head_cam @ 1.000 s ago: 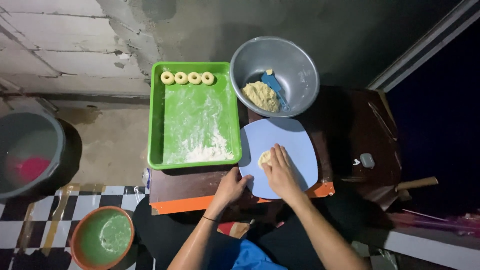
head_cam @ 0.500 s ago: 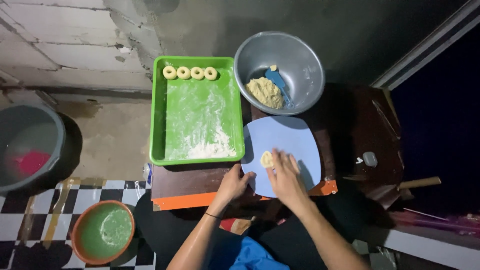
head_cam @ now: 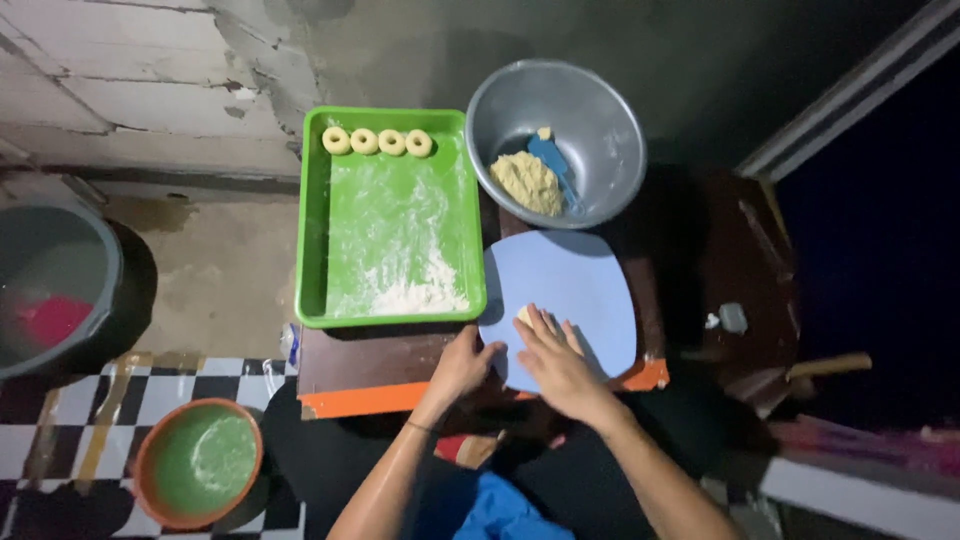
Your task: Shaping small portions of dough into donut rings and placing them on a tray.
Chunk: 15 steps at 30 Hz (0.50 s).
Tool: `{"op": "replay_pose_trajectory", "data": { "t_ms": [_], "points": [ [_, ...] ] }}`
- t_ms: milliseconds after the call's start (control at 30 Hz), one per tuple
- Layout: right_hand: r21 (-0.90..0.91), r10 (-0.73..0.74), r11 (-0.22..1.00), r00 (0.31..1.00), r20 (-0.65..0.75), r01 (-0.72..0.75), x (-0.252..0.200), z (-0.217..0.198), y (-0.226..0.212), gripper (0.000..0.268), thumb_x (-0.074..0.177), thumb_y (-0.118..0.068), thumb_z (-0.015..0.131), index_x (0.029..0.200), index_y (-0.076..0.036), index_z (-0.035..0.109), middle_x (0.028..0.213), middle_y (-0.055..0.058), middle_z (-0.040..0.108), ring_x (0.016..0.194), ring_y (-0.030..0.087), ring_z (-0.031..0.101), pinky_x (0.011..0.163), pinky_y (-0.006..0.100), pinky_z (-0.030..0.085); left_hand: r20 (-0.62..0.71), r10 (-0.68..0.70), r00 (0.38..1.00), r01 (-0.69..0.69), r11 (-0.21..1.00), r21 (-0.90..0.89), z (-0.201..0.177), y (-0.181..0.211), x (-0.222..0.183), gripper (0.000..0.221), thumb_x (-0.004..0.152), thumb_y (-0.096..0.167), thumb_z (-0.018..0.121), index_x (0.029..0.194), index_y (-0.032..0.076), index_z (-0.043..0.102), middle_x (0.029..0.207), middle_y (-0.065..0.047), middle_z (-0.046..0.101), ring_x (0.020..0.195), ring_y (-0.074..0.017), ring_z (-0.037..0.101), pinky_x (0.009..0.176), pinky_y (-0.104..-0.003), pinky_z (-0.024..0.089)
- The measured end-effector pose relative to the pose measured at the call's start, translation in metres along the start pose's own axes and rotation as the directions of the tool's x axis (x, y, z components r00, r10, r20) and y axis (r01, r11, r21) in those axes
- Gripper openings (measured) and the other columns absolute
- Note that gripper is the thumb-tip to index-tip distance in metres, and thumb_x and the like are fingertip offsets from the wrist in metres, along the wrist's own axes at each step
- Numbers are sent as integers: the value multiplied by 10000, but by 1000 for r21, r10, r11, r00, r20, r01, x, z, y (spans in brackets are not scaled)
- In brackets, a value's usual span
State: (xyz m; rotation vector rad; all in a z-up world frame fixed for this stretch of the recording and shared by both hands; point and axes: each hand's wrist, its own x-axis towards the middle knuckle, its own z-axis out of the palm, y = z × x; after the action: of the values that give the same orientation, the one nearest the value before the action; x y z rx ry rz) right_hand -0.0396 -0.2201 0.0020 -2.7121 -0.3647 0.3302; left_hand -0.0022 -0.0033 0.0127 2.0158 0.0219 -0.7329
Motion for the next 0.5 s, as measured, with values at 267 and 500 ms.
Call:
{"op": "replay_pose_trajectory", "data": {
  "t_ms": [267, 500],
  "points": [
    [-103, 118, 986, 986, -115, -130, 28, -2, -19, 811, 1036, -469, 510, 1596, 56, 247, 1646, 317, 252, 1524, 473, 248, 1224, 598, 209, -46, 35, 998, -35, 999, 13, 6, -12, 18, 566, 964, 415, 642, 1268, -60, 591, 1206, -381, 651, 1202, -533, 603, 988, -623, 495],
    [-89, 46, 994, 985, -169, -62, 3, 1, -44, 735, 1053, -390, 455, 1606, 32, 216, 1694, 261, 141, 1563, 412, 118, 1242, 552, 70, -36, 28, 999, -29, 999, -29, 9, -18, 18, 530, 928, 390, 659, 1249, -28, 605, 1136, -285, 699, 1072, -411, 674, 908, -488, 552]
  ]
}}
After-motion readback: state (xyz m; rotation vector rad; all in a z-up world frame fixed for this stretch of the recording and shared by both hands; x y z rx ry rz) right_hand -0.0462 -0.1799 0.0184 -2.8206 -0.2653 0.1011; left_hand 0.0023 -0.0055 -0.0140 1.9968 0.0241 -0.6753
